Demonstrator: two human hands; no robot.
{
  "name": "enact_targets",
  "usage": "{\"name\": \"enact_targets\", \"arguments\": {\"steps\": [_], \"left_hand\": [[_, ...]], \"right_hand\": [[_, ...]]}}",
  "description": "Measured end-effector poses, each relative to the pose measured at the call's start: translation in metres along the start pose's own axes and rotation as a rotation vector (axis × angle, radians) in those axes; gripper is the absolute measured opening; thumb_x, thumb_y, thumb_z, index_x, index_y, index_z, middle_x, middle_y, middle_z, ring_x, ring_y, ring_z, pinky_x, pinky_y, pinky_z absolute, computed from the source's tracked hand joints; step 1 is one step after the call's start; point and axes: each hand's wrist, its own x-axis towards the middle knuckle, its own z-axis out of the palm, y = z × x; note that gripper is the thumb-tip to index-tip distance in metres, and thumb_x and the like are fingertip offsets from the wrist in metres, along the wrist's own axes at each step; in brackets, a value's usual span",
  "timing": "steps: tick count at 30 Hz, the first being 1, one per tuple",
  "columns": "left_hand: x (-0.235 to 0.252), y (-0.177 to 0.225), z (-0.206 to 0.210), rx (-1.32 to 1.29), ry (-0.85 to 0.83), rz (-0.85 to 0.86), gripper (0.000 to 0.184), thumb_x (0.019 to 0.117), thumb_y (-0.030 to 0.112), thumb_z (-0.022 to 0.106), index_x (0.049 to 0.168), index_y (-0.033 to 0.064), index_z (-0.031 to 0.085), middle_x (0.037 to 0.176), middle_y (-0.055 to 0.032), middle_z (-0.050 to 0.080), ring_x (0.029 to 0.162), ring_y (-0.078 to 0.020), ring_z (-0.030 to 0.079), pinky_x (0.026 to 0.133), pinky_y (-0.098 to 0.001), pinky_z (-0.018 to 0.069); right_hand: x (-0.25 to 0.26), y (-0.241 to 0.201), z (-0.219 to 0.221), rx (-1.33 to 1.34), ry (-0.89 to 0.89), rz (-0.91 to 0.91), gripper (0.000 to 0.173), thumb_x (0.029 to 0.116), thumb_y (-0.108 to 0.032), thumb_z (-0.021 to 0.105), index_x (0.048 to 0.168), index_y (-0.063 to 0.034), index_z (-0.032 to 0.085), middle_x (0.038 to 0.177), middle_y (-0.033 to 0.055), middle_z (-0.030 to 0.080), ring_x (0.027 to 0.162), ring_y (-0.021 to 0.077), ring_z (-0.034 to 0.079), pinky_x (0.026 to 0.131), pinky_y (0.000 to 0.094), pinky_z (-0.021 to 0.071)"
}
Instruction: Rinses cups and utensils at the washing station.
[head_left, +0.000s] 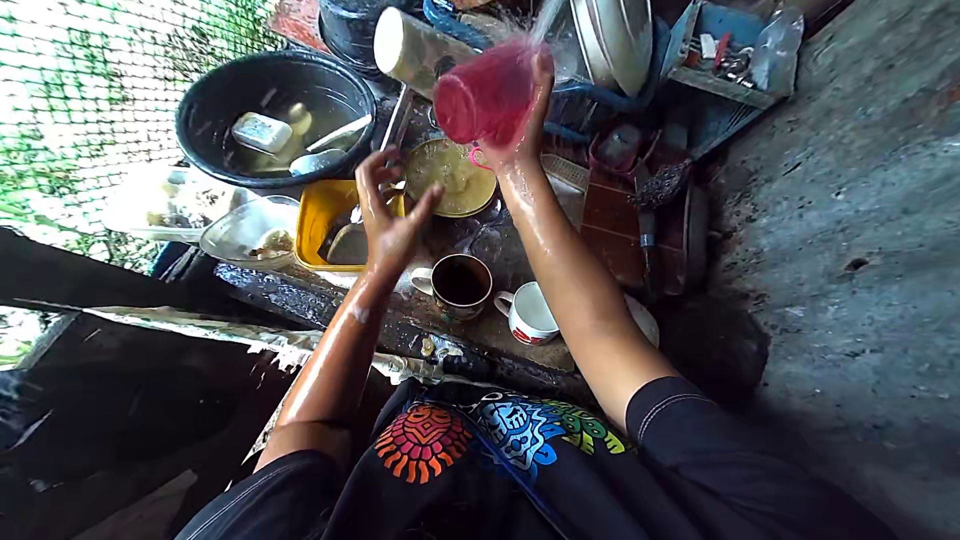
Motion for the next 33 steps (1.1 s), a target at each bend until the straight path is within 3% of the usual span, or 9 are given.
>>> {"name": "enact_targets", "arguments": {"steps": [4, 7, 10, 13, 16, 20, 25, 29, 33], "left_hand": [[0.048, -0.008, 0.023, -0.452, 0.111, -0.302, 0.072, 0.0992, 0.026, 0.065, 0.154, 0.003, 0.025, 0.148, -0.0155, 0.045, 0.123, -0.0221, 0.06, 0.091, -0.0389, 0.0592], [0.074, -0.003, 0.022, -0.661, 0.094, -0.573, 0.068, 0.1086, 0.054, 0.034, 0.161, 0.0143, 0.018, 0.159, -0.0184, 0.038, 0.135, -0.0348, 0.054, 0.1, -0.0552, 0.0549], [0.085, -0.016, 0.004, -0.743, 0.103, -0.686, 0.083, 0.1021, 0.072, 0.027, 0.162, 0.0173, 0.008, 0.159, -0.0193, 0.039, 0.135, -0.0371, 0.054, 0.103, -0.0566, 0.0533], [0.083, -0.023, -0.004, -0.528, -0.082, -0.812, 0.08, 0.1011, 0.072, 0.022, 0.156, 0.016, 0.033, 0.14, -0.0173, 0.057, 0.117, -0.0327, 0.063, 0.092, -0.053, 0.0555], [0.076, -0.023, 0.007, -0.514, -0.489, -0.922, 0.077, 0.102, 0.069, 0.019, 0.137, 0.011, 0.056, 0.114, -0.0092, 0.07, 0.1, -0.0213, 0.069, 0.088, -0.0431, 0.0591], [0.07, -0.01, 0.031, -0.232, -0.729, -0.784, 0.027, 0.1075, 0.024, 0.049, 0.127, 0.0061, 0.055, 0.097, -0.0014, 0.068, 0.084, -0.0088, 0.068, 0.079, -0.0283, 0.0595], [0.08, -0.065, 0.063, -0.206, -0.494, -0.495, 0.075, 0.0789, 0.012, 0.081, 0.143, 0.0008, 0.044, 0.119, -0.0129, 0.067, 0.1, -0.0161, 0.069, 0.089, -0.0356, 0.06], [0.091, -0.072, 0.077, -0.173, -0.416, -0.42, 0.091, 0.0699, 0.012, 0.088, 0.146, 0.0006, 0.039, 0.129, -0.0171, 0.062, 0.113, -0.0207, 0.066, 0.097, -0.039, 0.0575], [0.093, -0.068, 0.087, -0.074, -0.492, -0.366, 0.094, 0.068, 0.01, 0.089, 0.146, -0.0024, 0.038, 0.13, -0.0187, 0.061, 0.115, -0.0217, 0.065, 0.1, -0.0388, 0.0561]], "right_hand": [[-0.008, 0.012, 0.001, 0.104, 0.085, 0.033, 0.049, 0.1042, -0.052, 0.035, 0.136, -0.0158, 0.044, 0.124, 0.0114, 0.059, 0.115, 0.0251, 0.061, 0.092, 0.053, 0.0547], [-0.019, 0.008, -0.012, -0.102, 0.072, 0.119, 0.048, 0.1063, -0.05, 0.036, 0.141, -0.0177, 0.043, 0.129, 0.0087, 0.059, 0.119, 0.0227, 0.059, 0.096, 0.0504, 0.054], [-0.034, -0.017, -0.026, -0.283, 0.094, 0.23, 0.05, 0.1057, -0.047, 0.046, 0.145, -0.0165, 0.046, 0.132, 0.0084, 0.061, 0.121, 0.022, 0.06, 0.1, 0.0485, 0.0536], [-0.041, -0.044, -0.038, -0.407, 0.069, 0.332, 0.048, 0.1048, -0.049, 0.046, 0.14, -0.0174, 0.049, 0.122, 0.0063, 0.066, 0.112, 0.0191, 0.065, 0.093, 0.0439, 0.0575], [-0.041, -0.058, -0.055, -0.545, -0.087, 0.425, 0.044, 0.1019, -0.042, 0.055, 0.134, -0.0123, 0.053, 0.114, 0.0072, 0.069, 0.104, 0.019, 0.068, 0.089, 0.0422, 0.0599], [-0.046, -0.071, -0.029, -0.831, -0.218, 0.326, 0.051, 0.0904, -0.015, 0.074, 0.135, -0.0032, 0.052, 0.113, 0.0077, 0.069, 0.102, 0.0152, 0.068, 0.091, 0.0355, 0.059], [-0.023, -0.077, -0.041, -1.106, -0.216, -0.008, 0.094, 0.065, -0.012, 0.093, 0.142, 0.0007, 0.041, 0.128, 0.0169, 0.059, 0.116, 0.0217, 0.062, 0.097, 0.0366, 0.0573], [-0.056, -0.093, -0.066, -1.348, -0.095, 0.013, 0.1, 0.0603, -0.027, 0.097, 0.144, -0.0049, 0.047, 0.133, 0.0139, 0.061, 0.121, 0.0197, 0.062, 0.102, 0.037, 0.0548], [-0.104, -0.111, -0.083, -1.541, -0.271, -0.106, 0.105, 0.061, -0.038, 0.096, 0.147, -0.0037, 0.045, 0.14, 0.0166, 0.058, 0.128, 0.021, 0.059, 0.108, 0.0377, 0.0496]]}}
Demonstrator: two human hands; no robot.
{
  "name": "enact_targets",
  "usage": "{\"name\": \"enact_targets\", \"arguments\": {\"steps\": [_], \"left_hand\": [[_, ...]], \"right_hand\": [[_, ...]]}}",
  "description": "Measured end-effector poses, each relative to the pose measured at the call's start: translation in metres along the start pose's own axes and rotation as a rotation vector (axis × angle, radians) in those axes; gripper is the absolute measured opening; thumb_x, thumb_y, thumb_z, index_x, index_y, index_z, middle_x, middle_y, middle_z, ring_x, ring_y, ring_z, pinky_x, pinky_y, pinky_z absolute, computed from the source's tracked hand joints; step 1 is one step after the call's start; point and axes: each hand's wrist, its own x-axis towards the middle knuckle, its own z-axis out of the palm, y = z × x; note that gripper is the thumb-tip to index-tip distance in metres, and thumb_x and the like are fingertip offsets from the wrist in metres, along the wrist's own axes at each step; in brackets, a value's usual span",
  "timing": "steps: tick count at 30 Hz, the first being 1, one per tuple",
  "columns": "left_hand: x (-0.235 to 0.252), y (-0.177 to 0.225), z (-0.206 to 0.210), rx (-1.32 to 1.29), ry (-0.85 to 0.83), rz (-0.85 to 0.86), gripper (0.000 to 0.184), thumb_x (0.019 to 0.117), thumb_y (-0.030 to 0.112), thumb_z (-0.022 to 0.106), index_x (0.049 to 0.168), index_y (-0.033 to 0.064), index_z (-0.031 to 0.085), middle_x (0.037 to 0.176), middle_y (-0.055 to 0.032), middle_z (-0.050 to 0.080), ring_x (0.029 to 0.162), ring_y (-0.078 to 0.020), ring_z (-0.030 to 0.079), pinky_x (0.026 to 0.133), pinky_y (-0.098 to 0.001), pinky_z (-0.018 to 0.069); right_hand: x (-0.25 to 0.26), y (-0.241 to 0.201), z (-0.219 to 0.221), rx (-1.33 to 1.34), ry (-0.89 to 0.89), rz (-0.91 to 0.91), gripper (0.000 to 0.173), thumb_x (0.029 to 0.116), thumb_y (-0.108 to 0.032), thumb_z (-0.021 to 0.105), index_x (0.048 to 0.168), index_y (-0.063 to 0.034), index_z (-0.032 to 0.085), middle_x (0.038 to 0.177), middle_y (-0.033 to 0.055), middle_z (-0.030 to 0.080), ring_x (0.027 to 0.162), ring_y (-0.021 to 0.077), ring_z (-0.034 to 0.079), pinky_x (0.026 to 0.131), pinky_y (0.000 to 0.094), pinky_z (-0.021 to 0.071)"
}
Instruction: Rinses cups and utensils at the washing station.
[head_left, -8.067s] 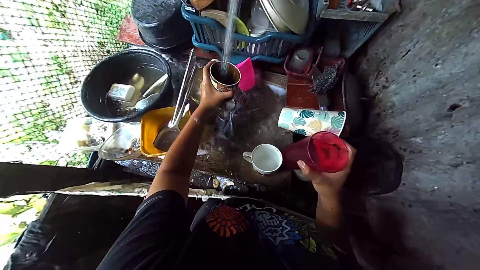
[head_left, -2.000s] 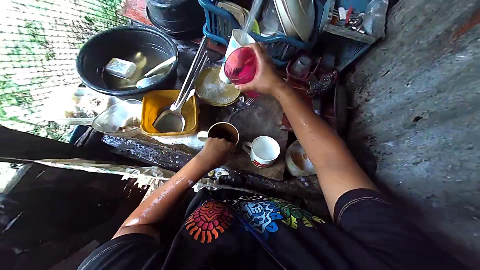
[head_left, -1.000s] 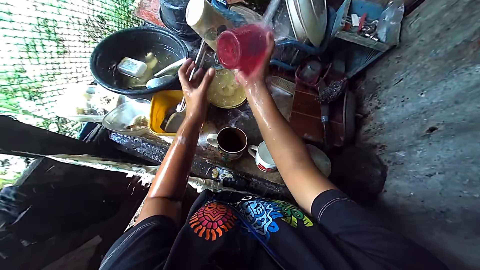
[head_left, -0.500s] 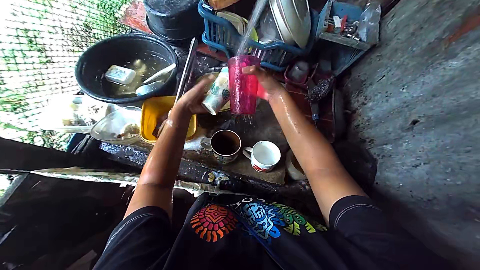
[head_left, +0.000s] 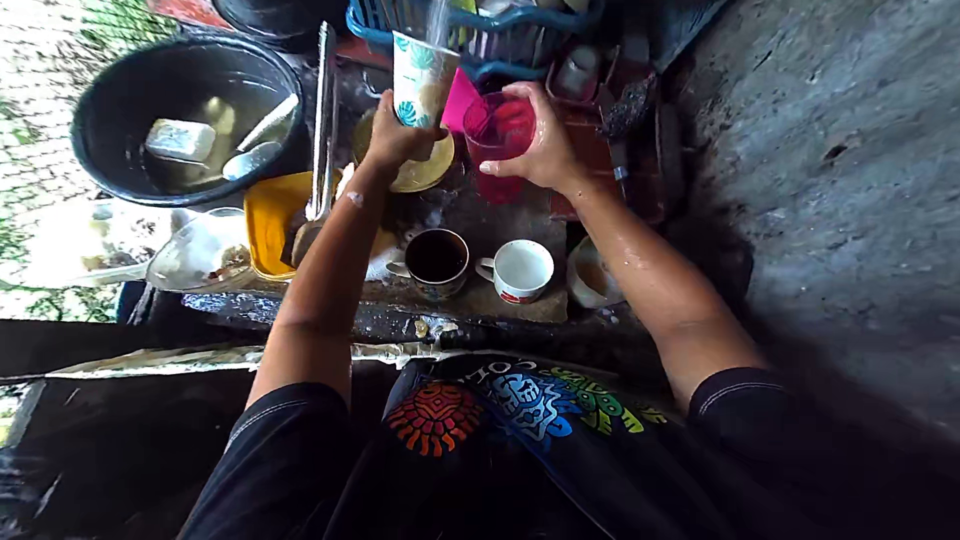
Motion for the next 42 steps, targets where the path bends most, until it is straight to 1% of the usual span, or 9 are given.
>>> {"name": "enact_targets", "arguments": {"steps": [5, 9, 18, 24, 27, 31, 35, 38, 42], "left_hand": [[-0.001, 0.007, -0.008, 0.256, 0.022, 0.207, 0.099, 0.0635, 0.015, 0.091, 0.145, -0.0058, 0.039, 0.134, -0.0224, 0.06, 0.123, -0.0263, 0.062, 0.107, -0.0419, 0.051], [-0.028, 0.045, -0.021, 0.732, -0.077, 0.266, 0.09, 0.0709, 0.017, 0.087, 0.149, 0.0058, 0.044, 0.142, -0.0224, 0.058, 0.133, -0.0404, 0.055, 0.111, -0.0622, 0.0414], [-0.098, 0.068, 0.015, 1.041, -0.364, 0.649, 0.058, 0.0849, 0.005, 0.07, 0.141, 0.0099, 0.057, 0.133, -0.0229, 0.063, 0.123, -0.0492, 0.057, 0.103, -0.0686, 0.0376], [-0.112, 0.063, 0.026, 1.135, -0.292, 0.833, 0.06, 0.0893, -0.002, 0.063, 0.147, 0.0124, 0.054, 0.132, -0.019, 0.064, 0.12, -0.0428, 0.06, 0.102, -0.0605, 0.0404], [-0.115, 0.067, 0.017, 1.21, -0.215, 0.968, 0.049, 0.099, -0.002, 0.054, 0.145, 0.0163, 0.055, 0.131, -0.0174, 0.064, 0.119, -0.0397, 0.061, 0.104, -0.0576, 0.0402], [-0.117, 0.068, 0.01, 1.273, -0.189, 1.127, 0.048, 0.1015, -0.004, 0.05, 0.145, 0.0172, 0.055, 0.131, -0.0172, 0.065, 0.121, -0.0386, 0.061, 0.105, -0.0563, 0.0403], [-0.123, 0.062, 0.007, 1.131, -0.215, 0.879, 0.049, 0.0978, 0.006, 0.056, 0.146, 0.0138, 0.055, 0.135, -0.0162, 0.064, 0.123, -0.0385, 0.06, 0.109, -0.0591, 0.0363], [-0.119, 0.077, 0.0, 0.788, -0.106, 0.493, 0.107, 0.0721, 0.02, 0.087, 0.16, 0.0057, 0.028, 0.135, -0.0169, 0.065, 0.121, -0.036, 0.063, 0.106, -0.0609, 0.0435], [-0.133, 0.053, 0.009, 0.285, -0.044, 0.291, 0.126, 0.0655, 0.006, 0.093, 0.164, 0.0238, 0.016, 0.137, -0.0132, 0.062, 0.114, -0.0264, 0.067, 0.096, -0.0514, 0.0582]], "right_hand": [[-0.042, -0.024, -0.043, -0.442, -0.106, -0.424, 0.096, 0.0631, -0.035, 0.092, 0.144, -0.0026, 0.052, 0.141, 0.0218, 0.057, 0.136, 0.0375, 0.052, 0.115, 0.05, 0.0412], [-0.079, -0.026, -0.061, -0.649, -0.136, -0.593, 0.056, 0.0856, -0.025, 0.076, 0.137, -0.011, 0.061, 0.133, 0.0257, 0.06, 0.128, 0.0481, 0.053, 0.107, 0.057, 0.044], [-0.115, -0.017, -0.06, -0.729, -0.221, -0.73, 0.04, 0.0999, -0.004, 0.052, 0.137, -0.016, 0.064, 0.132, 0.0266, 0.061, 0.125, 0.0457, 0.058, 0.113, 0.0577, 0.0384], [-0.113, -0.005, -0.047, -0.562, 0.098, -0.447, 0.064, 0.0821, -0.032, 0.082, 0.135, -0.005, 0.058, 0.135, 0.0246, 0.06, 0.132, 0.0427, 0.053, 0.115, 0.0562, 0.0358], [-0.11, 0.004, -0.037, -0.255, 0.282, -0.248, 0.098, 0.0641, -0.029, 0.094, 0.14, 0.0095, 0.046, 0.139, 0.0283, 0.055, 0.135, 0.0351, 0.052, 0.117, 0.0443, 0.0407], [-0.093, 0.014, -0.019, -0.029, 0.413, -0.152, 0.104, 0.0605, -0.029, 0.094, 0.141, 0.0112, 0.042, 0.138, 0.0272, 0.054, 0.13, 0.029, 0.055, 0.114, 0.038, 0.0446], [-0.101, 0.014, 0.002, 0.045, 0.363, 0.062, 0.097, 0.0645, -0.016, 0.092, 0.143, 0.012, 0.042, 0.143, 0.0279, 0.051, 0.133, 0.028, 0.053, 0.113, 0.0365, 0.0456], [-0.097, -0.006, 0.013, 0.144, 0.32, 0.248, 0.108, 0.0655, -0.015, 0.095, 0.154, -0.0025, 0.034, 0.149, 0.0194, 0.049, 0.134, 0.0225, 0.053, 0.11, 0.0381, 0.0491], [-0.103, -0.005, 0.021, 0.037, 0.232, 0.396, 0.115, 0.0608, -0.024, 0.099, 0.155, -0.0067, 0.035, 0.148, 0.0215, 0.052, 0.134, 0.0311, 0.053, 0.112, 0.0485, 0.0464]]}}
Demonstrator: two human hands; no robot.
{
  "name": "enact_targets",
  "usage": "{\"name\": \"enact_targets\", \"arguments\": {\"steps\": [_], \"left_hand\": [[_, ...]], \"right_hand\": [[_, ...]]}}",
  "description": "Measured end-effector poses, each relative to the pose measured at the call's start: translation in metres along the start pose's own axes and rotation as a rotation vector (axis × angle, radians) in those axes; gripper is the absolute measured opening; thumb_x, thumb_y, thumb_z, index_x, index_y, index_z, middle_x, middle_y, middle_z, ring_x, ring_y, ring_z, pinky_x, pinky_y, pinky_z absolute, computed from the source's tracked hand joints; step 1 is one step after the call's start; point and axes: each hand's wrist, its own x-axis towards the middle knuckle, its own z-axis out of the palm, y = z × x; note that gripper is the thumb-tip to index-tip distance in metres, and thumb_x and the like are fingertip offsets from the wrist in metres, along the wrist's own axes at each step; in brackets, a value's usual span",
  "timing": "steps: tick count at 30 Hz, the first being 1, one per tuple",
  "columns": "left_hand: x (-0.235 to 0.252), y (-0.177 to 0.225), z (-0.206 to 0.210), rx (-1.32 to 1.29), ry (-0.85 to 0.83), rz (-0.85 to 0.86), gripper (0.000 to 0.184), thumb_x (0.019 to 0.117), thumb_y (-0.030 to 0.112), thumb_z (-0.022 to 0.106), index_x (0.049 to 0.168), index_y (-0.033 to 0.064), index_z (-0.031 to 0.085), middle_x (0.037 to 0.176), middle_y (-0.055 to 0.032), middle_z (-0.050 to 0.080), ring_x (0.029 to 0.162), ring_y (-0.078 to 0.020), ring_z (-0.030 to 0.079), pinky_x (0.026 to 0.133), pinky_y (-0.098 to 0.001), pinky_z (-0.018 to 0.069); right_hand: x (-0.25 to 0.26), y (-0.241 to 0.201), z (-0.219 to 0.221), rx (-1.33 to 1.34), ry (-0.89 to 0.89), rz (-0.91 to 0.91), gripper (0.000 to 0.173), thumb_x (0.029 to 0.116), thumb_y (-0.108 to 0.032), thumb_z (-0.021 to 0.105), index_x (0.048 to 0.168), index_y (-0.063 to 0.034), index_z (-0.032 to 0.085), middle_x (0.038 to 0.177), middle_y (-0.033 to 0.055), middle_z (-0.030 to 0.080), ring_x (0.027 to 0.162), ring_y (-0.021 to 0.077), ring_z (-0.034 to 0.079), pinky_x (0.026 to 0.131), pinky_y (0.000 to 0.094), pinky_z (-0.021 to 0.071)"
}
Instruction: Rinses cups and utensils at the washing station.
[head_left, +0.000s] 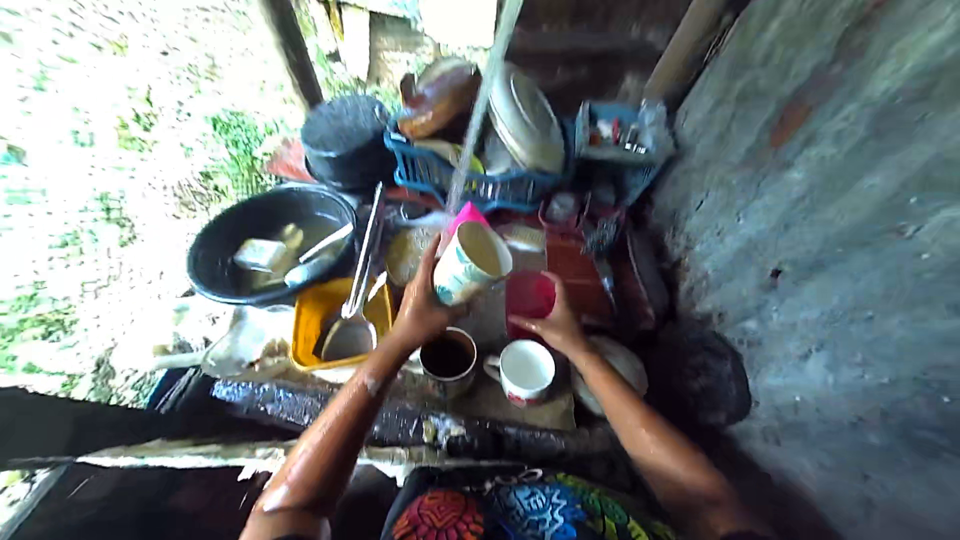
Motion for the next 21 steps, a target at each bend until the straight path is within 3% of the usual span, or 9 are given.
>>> {"name": "enact_targets", "arguments": {"steps": [3, 5, 8, 11, 13, 16, 18, 21], "left_hand": [[-0.026, -0.019, 0.009, -0.093, 0.122, -0.066, 0.118, 0.0662, 0.018, 0.093, 0.162, 0.014, 0.024, 0.138, -0.0151, 0.061, 0.12, -0.0199, 0.065, 0.104, -0.0427, 0.0547], [-0.053, -0.022, 0.009, -0.119, 0.211, -0.078, 0.114, 0.0656, 0.02, 0.092, 0.158, 0.0014, 0.028, 0.142, -0.0171, 0.058, 0.124, -0.0158, 0.062, 0.107, -0.0351, 0.052], [-0.094, -0.021, -0.003, -0.138, 0.327, -0.111, 0.107, 0.0644, 0.02, 0.092, 0.151, -0.0079, 0.035, 0.137, -0.0181, 0.06, 0.122, -0.0128, 0.062, 0.106, -0.0292, 0.0515], [-0.126, -0.021, -0.021, -0.076, 0.417, -0.171, 0.099, 0.0612, 0.024, 0.091, 0.142, -0.0077, 0.044, 0.126, -0.0131, 0.066, 0.113, -0.0068, 0.065, 0.1, -0.0242, 0.0543], [-0.144, -0.02, -0.028, -0.015, 0.49, -0.183, 0.098, 0.0597, 0.03, 0.09, 0.139, -0.0087, 0.047, 0.123, -0.0142, 0.067, 0.111, -0.0063, 0.066, 0.098, -0.0241, 0.0537], [-0.176, -0.017, -0.03, 0.032, 0.59, -0.215, 0.104, 0.058, 0.033, 0.089, 0.141, -0.0115, 0.044, 0.126, -0.0192, 0.065, 0.113, -0.0075, 0.064, 0.1, -0.0239, 0.051], [-0.199, -0.015, -0.029, 0.011, 0.633, -0.268, 0.106, 0.0571, 0.028, 0.09, 0.142, -0.0127, 0.042, 0.127, -0.0223, 0.063, 0.114, -0.0112, 0.064, 0.101, -0.0265, 0.0514], [-0.232, -0.016, -0.03, -0.004, 0.644, -0.377, 0.104, 0.0606, 0.022, 0.091, 0.144, -0.0128, 0.039, 0.128, -0.0254, 0.061, 0.115, -0.0169, 0.064, 0.102, -0.0313, 0.0512]], "right_hand": [[0.003, -0.008, -0.015, -0.089, -0.014, -0.076, 0.108, 0.0696, -0.042, 0.092, 0.152, 0.0024, 0.04, 0.149, 0.0266, 0.049, 0.139, 0.0353, 0.049, 0.116, 0.0481, 0.0406], [0.014, -0.035, -0.039, -0.07, 0.014, -0.128, 0.094, 0.0833, -0.045, 0.081, 0.152, 0.0036, 0.039, 0.152, 0.027, 0.046, 0.142, 0.0371, 0.045, 0.117, 0.0508, 0.0386], [0.058, -0.103, -0.086, -0.026, 0.036, -0.254, 0.074, 0.0959, -0.039, 0.07, 0.152, -0.0012, 0.04, 0.151, 0.0214, 0.049, 0.138, 0.0302, 0.051, 0.113, 0.0472, 0.0456], [0.11, -0.201, -0.114, 0.01, 0.135, -0.404, 0.081, 0.0967, -0.038, 0.069, 0.156, 0.0015, 0.03, 0.154, 0.024, 0.043, 0.14, 0.0291, 0.049, 0.113, 0.0426, 0.0461], [0.146, -0.257, -0.117, -0.094, 0.308, -0.487, 0.1, 0.09, -0.052, 0.073, 0.158, 0.0034, 0.026, 0.158, 0.0266, 0.037, 0.145, 0.0328, 0.042, 0.118, 0.045, 0.0379], [0.18, -0.301, -0.105, -0.418, 0.633, -0.522, 0.117, 0.0817, -0.075, 0.065, 0.157, 0.0079, 0.029, 0.162, 0.0305, 0.03, 0.148, 0.0434, 0.035, 0.122, 0.0539, 0.0266], [0.19, -0.31, -0.093, -0.444, 0.745, -0.519, 0.117, 0.0821, -0.073, 0.065, 0.157, 0.0092, 0.028, 0.162, 0.0314, 0.027, 0.149, 0.046, 0.031, 0.123, 0.0564, 0.0224], [0.196, -0.316, -0.089, -0.436, 0.78, -0.521, 0.101, 0.0901, -0.058, 0.064, 0.157, 0.0084, 0.028, 0.163, 0.0306, 0.028, 0.151, 0.0442, 0.027, 0.126, 0.0529, 0.0174]]}}
